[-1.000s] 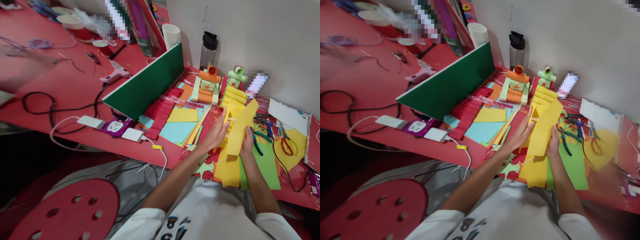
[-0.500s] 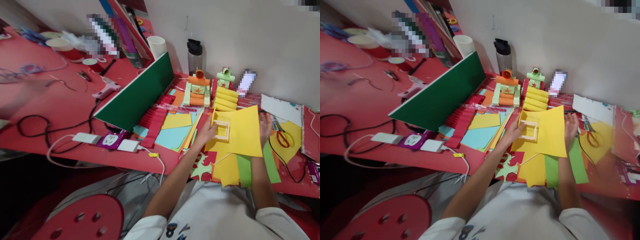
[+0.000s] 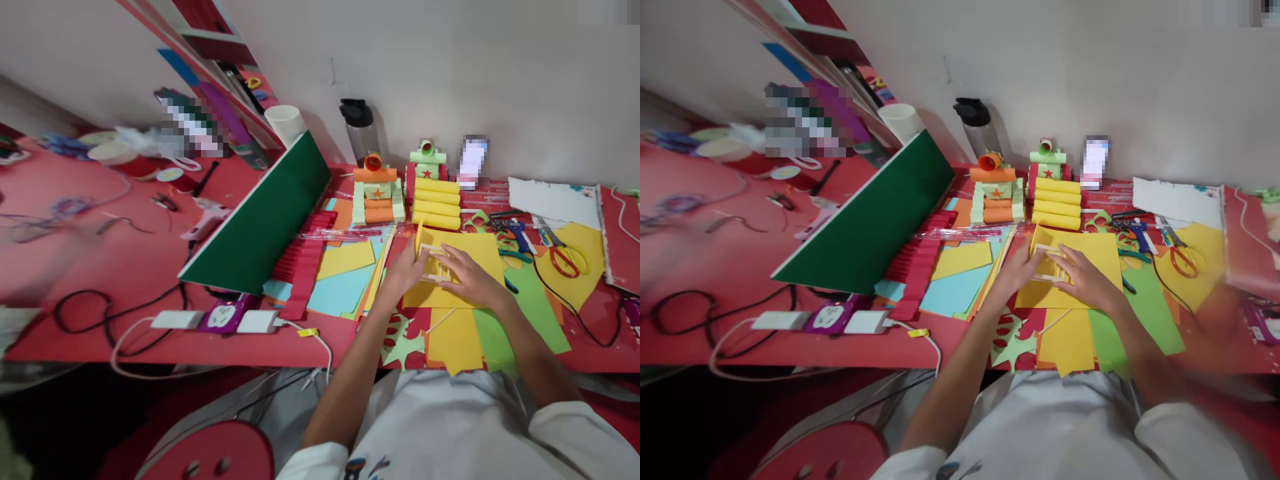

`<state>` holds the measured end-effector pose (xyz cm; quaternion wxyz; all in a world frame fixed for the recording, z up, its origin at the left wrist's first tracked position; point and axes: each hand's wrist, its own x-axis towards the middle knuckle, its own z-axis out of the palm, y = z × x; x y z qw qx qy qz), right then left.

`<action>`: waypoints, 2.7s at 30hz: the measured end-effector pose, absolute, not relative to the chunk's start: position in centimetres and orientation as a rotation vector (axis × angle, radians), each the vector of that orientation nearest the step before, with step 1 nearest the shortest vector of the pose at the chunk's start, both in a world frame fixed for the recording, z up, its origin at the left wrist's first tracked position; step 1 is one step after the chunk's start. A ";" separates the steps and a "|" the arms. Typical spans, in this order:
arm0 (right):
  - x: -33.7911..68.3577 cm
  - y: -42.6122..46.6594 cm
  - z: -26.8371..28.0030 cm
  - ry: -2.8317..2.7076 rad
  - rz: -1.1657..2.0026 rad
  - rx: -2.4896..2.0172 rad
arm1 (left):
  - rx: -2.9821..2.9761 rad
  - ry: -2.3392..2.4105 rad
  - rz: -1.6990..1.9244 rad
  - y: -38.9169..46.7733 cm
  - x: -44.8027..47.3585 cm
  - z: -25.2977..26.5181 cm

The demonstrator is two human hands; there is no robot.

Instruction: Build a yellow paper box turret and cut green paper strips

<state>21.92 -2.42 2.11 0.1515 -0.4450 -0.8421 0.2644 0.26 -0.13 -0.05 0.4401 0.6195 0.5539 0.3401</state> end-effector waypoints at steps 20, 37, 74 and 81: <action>21.4 1.4 0.6 -2.218 0.972 -1.029 | 1.292 1.242 0.668 1.2 -3.8 -0.3; 22.9 1.4 0.7 -2.181 0.973 -1.111 | 1.736 1.613 0.660 2.8 -2.0 0.0; 23.8 1.1 0.5 -2.281 0.909 -1.185 | 1.296 1.215 0.806 1.4 -2.3 -1.3; 24.0 1.2 0.4 -2.267 0.903 -1.162 | 1.515 1.234 0.767 1.4 -2.6 -1.7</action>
